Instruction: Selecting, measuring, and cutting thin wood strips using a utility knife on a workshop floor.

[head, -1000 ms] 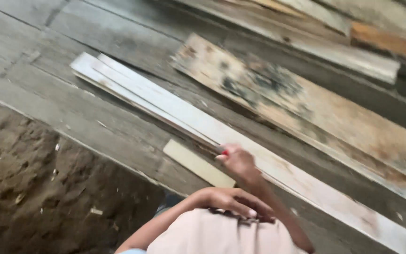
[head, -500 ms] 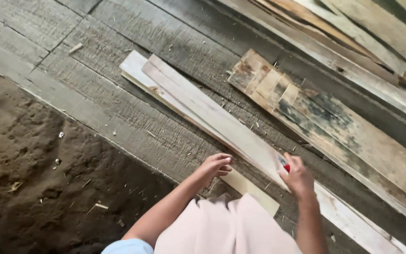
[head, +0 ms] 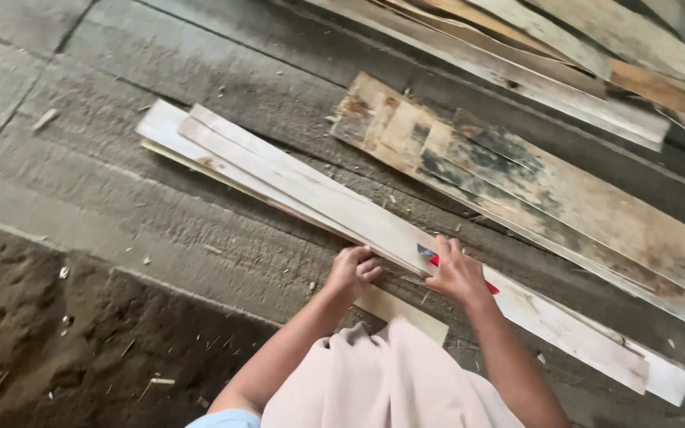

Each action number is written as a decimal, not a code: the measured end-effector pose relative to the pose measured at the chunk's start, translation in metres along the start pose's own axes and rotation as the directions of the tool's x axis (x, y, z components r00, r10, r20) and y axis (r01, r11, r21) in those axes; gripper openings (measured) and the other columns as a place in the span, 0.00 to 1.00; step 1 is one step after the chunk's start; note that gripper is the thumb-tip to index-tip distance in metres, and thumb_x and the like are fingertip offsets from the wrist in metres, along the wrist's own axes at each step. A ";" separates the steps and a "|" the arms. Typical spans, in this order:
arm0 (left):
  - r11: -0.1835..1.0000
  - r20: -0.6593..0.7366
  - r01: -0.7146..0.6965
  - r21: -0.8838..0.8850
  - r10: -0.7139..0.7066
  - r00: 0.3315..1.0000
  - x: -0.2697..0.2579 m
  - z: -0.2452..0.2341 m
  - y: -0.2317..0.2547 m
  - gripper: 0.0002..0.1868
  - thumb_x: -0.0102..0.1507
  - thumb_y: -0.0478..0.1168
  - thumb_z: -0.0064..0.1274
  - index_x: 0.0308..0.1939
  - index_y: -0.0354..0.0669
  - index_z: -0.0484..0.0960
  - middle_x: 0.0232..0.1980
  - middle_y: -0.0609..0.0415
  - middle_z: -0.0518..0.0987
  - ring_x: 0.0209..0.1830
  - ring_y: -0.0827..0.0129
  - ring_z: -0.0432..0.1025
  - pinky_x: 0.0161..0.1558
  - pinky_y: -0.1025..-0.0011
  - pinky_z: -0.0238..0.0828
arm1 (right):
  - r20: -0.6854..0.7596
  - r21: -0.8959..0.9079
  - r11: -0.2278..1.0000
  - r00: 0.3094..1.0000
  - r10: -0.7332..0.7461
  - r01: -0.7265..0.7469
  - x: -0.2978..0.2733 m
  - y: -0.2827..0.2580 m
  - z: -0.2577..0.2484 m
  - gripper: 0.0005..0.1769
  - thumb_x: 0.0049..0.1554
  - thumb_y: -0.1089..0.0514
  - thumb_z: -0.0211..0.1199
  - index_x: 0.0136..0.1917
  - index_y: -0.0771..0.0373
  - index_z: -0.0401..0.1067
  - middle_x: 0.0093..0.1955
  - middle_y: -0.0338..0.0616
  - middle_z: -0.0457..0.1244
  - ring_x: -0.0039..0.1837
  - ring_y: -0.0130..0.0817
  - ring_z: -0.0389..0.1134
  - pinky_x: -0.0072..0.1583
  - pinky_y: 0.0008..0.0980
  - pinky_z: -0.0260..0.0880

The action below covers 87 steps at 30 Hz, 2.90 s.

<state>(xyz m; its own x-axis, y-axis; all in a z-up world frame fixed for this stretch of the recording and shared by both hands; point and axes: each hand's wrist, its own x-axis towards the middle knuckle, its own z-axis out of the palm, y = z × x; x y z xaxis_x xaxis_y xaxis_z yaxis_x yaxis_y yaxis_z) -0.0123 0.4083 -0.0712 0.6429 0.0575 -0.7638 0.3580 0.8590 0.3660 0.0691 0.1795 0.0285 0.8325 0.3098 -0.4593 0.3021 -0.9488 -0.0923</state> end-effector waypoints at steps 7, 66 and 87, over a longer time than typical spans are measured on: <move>0.980 0.163 -0.197 -0.010 0.196 0.967 -0.021 0.079 0.068 0.12 0.65 0.44 0.56 0.42 0.50 0.68 0.39 0.57 0.74 0.36 0.72 0.74 0.32 0.78 0.78 | -0.260 0.057 0.998 0.966 0.000 0.015 0.033 0.001 -0.053 0.49 0.44 0.55 0.67 0.76 0.61 0.51 0.61 0.55 0.57 0.51 0.66 0.73 0.53 0.66 0.76; -0.285 0.538 -0.479 0.830 0.633 0.556 -0.072 -0.031 0.025 0.21 0.54 0.34 0.56 0.51 0.52 0.79 0.47 0.53 0.75 0.50 0.51 0.72 0.53 0.57 0.73 | 0.146 0.131 0.990 0.986 -0.075 0.056 -0.071 -0.087 0.039 0.28 0.50 0.41 0.68 0.63 0.46 0.69 0.59 0.39 0.56 0.51 0.60 0.73 0.58 0.63 0.74; -0.455 0.626 -0.472 0.755 0.716 0.309 -0.116 -0.029 0.023 0.09 0.53 0.39 0.59 0.37 0.58 0.80 0.39 0.62 0.74 0.45 0.59 0.71 0.38 0.62 0.72 | -0.135 0.120 0.991 0.988 0.077 -0.060 -0.012 -0.019 0.047 0.20 0.55 0.40 0.62 0.59 0.42 0.68 0.55 0.31 0.65 0.56 0.46 0.74 0.56 0.50 0.77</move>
<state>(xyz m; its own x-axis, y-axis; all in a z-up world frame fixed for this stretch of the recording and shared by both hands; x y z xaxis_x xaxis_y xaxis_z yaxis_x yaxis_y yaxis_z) -0.0982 0.4364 0.0103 0.8788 0.3146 0.3588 0.0441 -0.8023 0.5953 0.0309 0.1909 -0.0060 0.9082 0.2417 -0.3416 0.1934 -0.9664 -0.1695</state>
